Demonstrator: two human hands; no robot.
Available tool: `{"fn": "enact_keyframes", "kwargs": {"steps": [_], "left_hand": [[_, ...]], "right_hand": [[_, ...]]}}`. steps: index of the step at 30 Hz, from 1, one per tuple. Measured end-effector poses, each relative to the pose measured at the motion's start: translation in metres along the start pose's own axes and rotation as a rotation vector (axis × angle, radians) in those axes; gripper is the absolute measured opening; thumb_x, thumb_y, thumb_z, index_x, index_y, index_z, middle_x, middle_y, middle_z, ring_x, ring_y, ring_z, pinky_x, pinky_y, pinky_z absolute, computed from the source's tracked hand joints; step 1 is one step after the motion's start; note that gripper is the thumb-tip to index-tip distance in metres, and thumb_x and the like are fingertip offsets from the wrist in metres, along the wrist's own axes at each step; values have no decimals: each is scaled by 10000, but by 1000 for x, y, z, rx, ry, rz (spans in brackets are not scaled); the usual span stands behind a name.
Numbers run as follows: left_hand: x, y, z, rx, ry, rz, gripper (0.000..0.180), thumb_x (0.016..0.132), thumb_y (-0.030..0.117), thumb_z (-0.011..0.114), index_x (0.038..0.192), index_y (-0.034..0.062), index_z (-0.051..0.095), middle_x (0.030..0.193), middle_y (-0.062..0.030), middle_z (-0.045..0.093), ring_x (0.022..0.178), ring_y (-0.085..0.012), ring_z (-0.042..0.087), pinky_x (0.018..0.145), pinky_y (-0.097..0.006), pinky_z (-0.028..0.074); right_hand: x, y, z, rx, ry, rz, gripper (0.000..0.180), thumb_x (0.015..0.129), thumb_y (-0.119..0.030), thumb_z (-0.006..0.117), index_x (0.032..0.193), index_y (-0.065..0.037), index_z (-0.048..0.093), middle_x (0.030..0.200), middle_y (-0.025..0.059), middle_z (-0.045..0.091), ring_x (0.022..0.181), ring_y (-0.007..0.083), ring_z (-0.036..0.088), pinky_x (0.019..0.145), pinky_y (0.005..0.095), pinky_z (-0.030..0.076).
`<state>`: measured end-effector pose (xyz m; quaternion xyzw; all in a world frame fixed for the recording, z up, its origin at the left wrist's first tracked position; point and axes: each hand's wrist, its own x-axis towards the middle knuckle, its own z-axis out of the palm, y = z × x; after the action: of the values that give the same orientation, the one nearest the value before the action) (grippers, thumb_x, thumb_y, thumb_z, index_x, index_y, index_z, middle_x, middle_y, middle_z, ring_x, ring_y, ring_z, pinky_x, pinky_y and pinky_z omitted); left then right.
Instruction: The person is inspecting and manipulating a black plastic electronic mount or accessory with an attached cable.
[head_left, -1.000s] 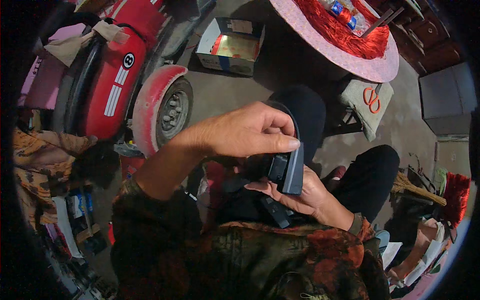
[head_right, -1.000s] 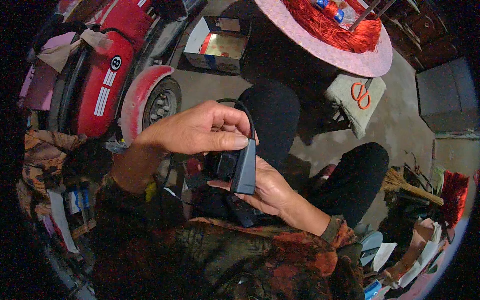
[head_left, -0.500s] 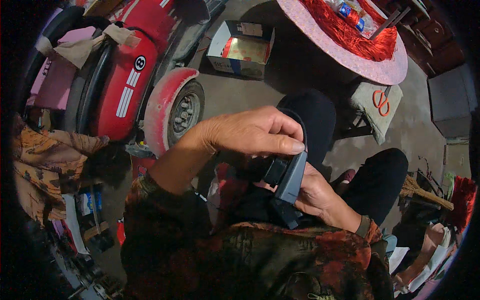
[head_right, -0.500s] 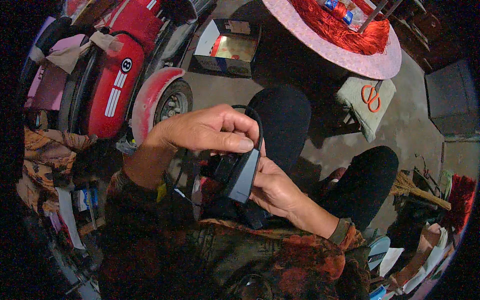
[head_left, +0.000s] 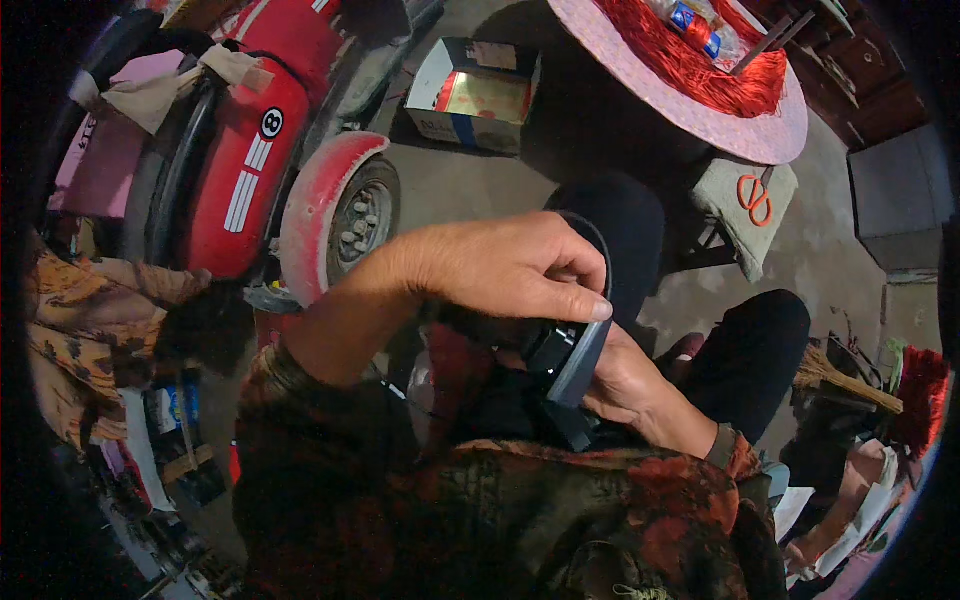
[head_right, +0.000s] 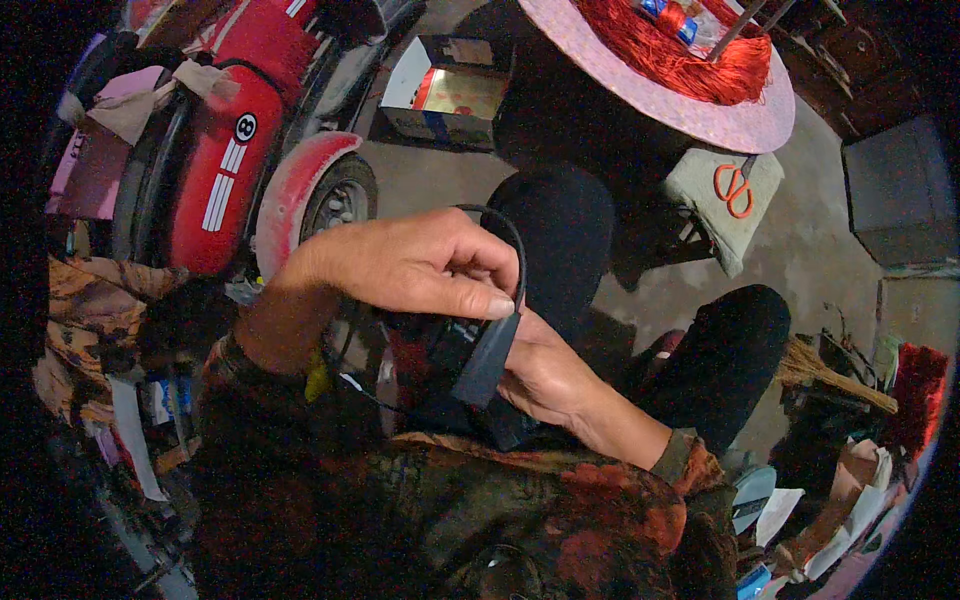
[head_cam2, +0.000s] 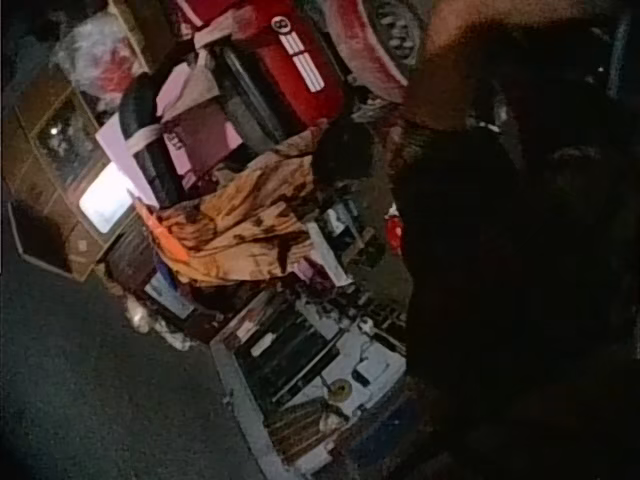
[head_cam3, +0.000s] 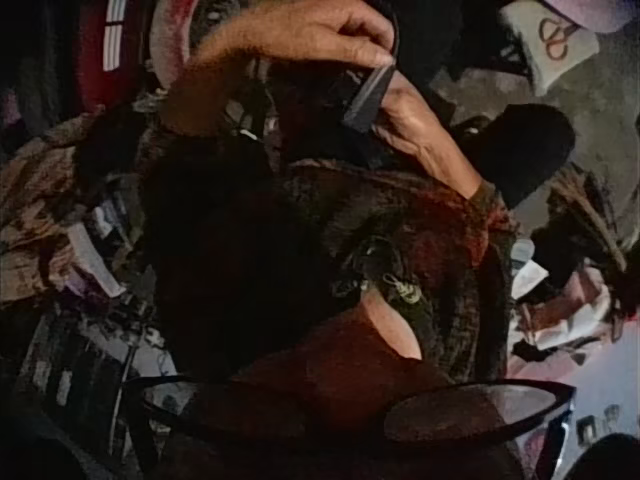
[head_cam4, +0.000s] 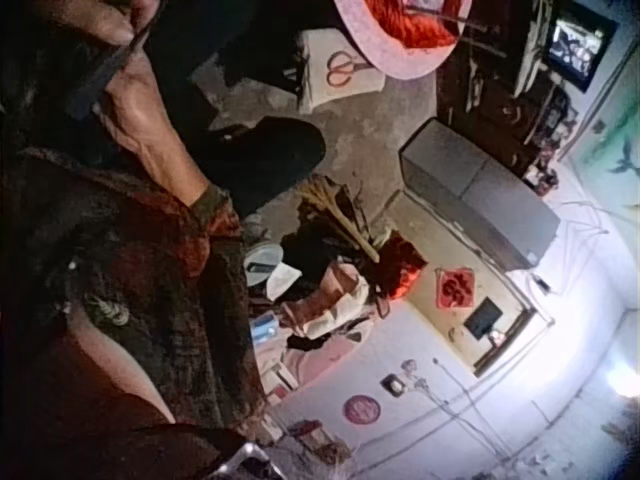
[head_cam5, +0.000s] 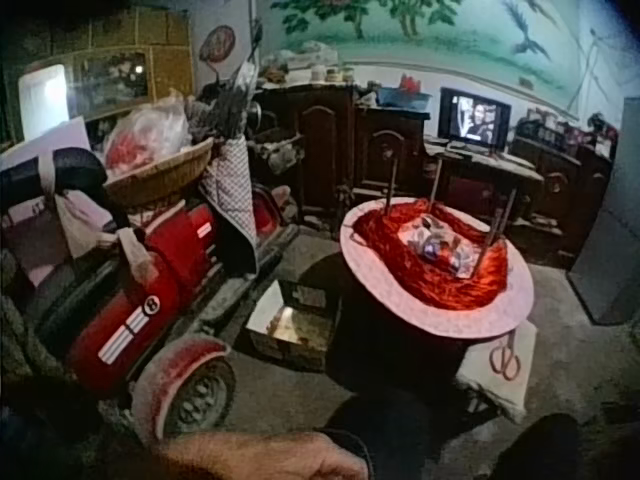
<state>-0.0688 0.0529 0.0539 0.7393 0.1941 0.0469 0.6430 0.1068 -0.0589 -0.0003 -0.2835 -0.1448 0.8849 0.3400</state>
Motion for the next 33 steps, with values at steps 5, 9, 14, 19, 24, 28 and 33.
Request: {"fn": "enact_keyframes", "kwargs": {"steps": [5,9,14,19,24,28,33], "left_hand": [[3,7,-1,57,32,-18,408,935,358,615,940,-47,664,720,-96,636,678,-135,577,625,-315,480],[6,11,0,126,35,-35,423,933,372,603,940,-47,661,722,-107,631,684,-147,579,638,-323,480],[16,23,2,199,67,-21,363,955,350,591,931,-10,638,667,-15,547,634,-81,472,558,-288,392],[35,31,6,251,115,1,333,948,317,605,952,-14,642,737,-29,571,692,-79,485,599,-282,405],[53,39,6,264,139,2,310,938,283,612,991,-21,645,784,-21,589,729,-76,496,634,-268,419],[71,29,1,187,142,-36,288,932,265,616,999,-14,648,795,-7,597,739,-69,498,638,-263,422],[90,18,-12,112,87,-103,271,936,250,614,1005,-11,645,826,-5,608,770,-63,507,661,-253,432]], "right_hand": [[-2,3,-2,4,7,-9,368,948,-90,596,1293,-12,498,1148,57,619,1000,142,637,831,301,544],[-8,4,-5,-28,84,7,345,949,-99,602,1273,-15,520,1150,47,625,960,128,643,816,288,538],[-33,4,0,-88,84,-138,337,944,-86,608,1266,-31,526,1143,35,633,1019,109,613,903,280,490],[-63,6,-11,-194,53,-239,387,922,-123,656,1277,-28,533,1251,83,606,1164,181,577,1056,367,416],[-74,1,-13,-192,52,-235,388,942,-114,632,1300,-21,514,1237,78,622,1163,150,574,1041,318,413],[-68,-6,-29,-165,82,-166,395,940,-111,632,1302,-11,511,1245,97,619,1197,167,563,1043,321,418],[-66,-30,-36,-22,80,-227,460,920,-80,650,1334,-14,460,1280,99,594,1191,174,570,1048,323,424]]}}
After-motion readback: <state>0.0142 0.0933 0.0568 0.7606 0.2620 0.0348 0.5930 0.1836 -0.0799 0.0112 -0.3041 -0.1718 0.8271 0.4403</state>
